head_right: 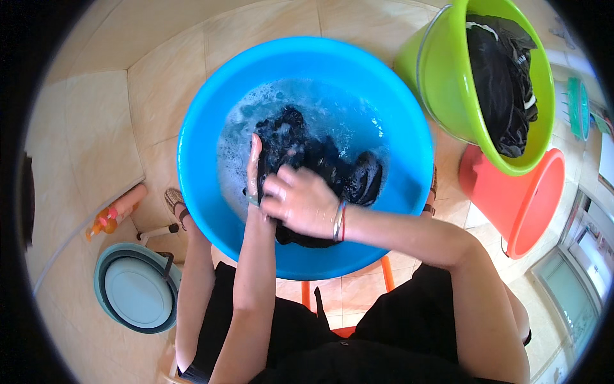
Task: The person is hand-washing dark-colored clothes in a blue basin filled with soapy water. They scrub and agitate the garments, then transfer them to a green bucket. Finally, they pick up a small yellow cloth and begin washing it in the same basin.
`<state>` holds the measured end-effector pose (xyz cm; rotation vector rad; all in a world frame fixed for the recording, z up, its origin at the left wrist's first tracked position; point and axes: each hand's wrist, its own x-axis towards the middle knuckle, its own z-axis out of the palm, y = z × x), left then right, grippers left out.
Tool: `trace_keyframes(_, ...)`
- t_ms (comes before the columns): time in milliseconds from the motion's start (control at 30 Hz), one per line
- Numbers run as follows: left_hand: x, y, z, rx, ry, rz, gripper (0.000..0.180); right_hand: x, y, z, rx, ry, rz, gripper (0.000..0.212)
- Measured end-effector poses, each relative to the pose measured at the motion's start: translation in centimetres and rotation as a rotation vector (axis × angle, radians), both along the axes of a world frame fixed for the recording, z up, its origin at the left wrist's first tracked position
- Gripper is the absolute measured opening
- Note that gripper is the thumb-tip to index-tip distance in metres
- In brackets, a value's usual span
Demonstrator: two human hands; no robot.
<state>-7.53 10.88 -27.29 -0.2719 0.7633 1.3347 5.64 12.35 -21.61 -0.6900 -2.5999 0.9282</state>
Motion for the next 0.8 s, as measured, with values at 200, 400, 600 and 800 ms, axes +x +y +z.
trace_keyframes(200, 2.0, -3.2, 1.9, -0.052, 0.108, 0.061, 0.049, -1.3, -2.7, 2.8, 0.052, 0.126, 0.055, 0.019)
trace_keyframes(400, 2.9, -6.3, 1.8, -0.192, 0.090, 0.126, 0.051, -3.6, -2.3, 4.1, 0.050, 0.278, -0.125, 0.027)
trace_keyframes(600, 2.9, -8.3, 2.0, -0.274, 0.123, 0.176, 0.052, -4.7, -1.9, 3.9, -0.011, 0.284, -0.190, 0.015)
trace_keyframes(800, 4.4, -8.3, 5.8, -0.412, 0.143, 0.160, 0.044, -0.4, 1.2, -3.1, -0.126, -0.026, -0.517, 0.023)
